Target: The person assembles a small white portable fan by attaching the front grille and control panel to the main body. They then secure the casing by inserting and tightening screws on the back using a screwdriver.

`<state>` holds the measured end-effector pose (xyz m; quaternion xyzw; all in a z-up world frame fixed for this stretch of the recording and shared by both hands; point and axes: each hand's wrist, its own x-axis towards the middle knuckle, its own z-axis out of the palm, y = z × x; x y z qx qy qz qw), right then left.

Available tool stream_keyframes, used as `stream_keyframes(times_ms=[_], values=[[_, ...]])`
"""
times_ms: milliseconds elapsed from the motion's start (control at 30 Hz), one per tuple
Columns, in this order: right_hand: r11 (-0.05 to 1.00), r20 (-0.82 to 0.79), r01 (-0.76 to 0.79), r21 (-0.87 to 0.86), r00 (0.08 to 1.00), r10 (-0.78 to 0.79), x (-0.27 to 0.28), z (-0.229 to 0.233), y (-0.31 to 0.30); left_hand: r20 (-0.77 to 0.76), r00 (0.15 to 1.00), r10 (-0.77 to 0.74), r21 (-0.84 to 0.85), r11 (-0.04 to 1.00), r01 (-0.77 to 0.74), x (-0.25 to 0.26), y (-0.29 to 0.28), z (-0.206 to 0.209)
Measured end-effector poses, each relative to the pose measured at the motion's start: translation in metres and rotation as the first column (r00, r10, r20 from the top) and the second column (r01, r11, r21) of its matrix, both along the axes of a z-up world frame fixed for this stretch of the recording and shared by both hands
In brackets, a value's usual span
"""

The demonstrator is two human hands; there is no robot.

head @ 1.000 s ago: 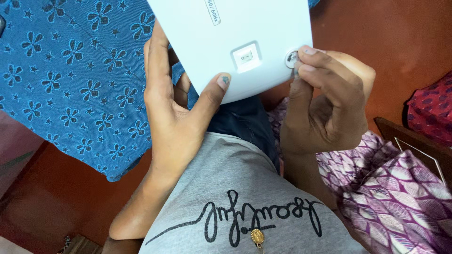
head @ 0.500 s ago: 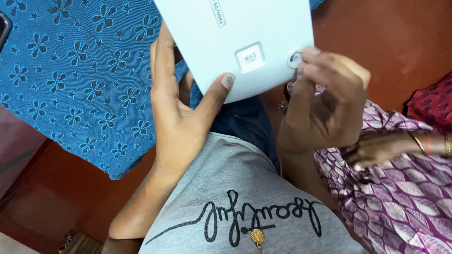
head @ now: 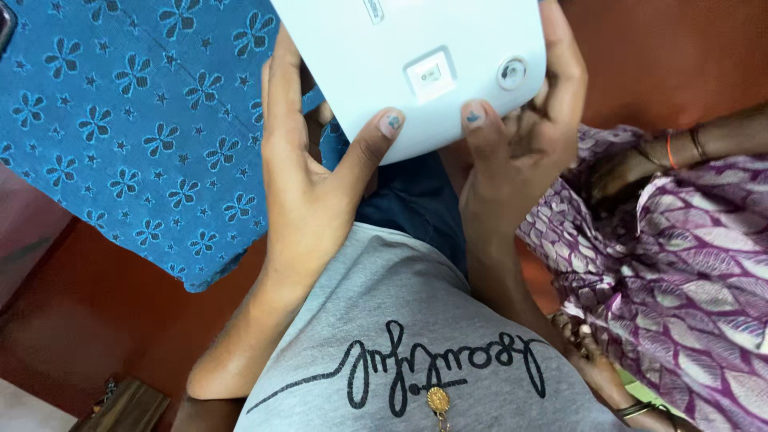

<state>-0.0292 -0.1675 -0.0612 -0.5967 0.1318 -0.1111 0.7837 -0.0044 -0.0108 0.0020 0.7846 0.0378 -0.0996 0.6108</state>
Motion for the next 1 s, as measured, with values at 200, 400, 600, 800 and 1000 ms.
stream_keyframes(times_ms=[200,400,600,800,1000], values=[[0.998,-0.072,-0.034,0.048,0.997,0.037,0.003,-0.013,0.001,0.001,1.000,-0.020,0.019,1.000,0.020,0.001,0.002,0.004],[0.987,-0.047,-0.015,0.161,0.999,0.023,0.005,-0.011,0.002,0.053,0.996,-0.068,0.152,0.987,0.059,0.002,0.007,0.001],[0.976,-0.052,0.051,0.210,0.998,-0.041,0.004,-0.012,0.012,0.165,0.982,-0.096,0.317,0.948,0.039,0.006,0.016,-0.008],[0.974,-0.072,0.074,0.214,0.996,-0.059,0.007,-0.013,0.019,0.153,0.983,-0.104,0.197,0.978,0.073,0.013,0.027,-0.017],[0.960,-0.068,0.098,0.263,0.994,-0.083,0.008,-0.015,0.011,-0.022,0.978,-0.209,-0.199,0.959,0.201,0.019,0.019,-0.006]])
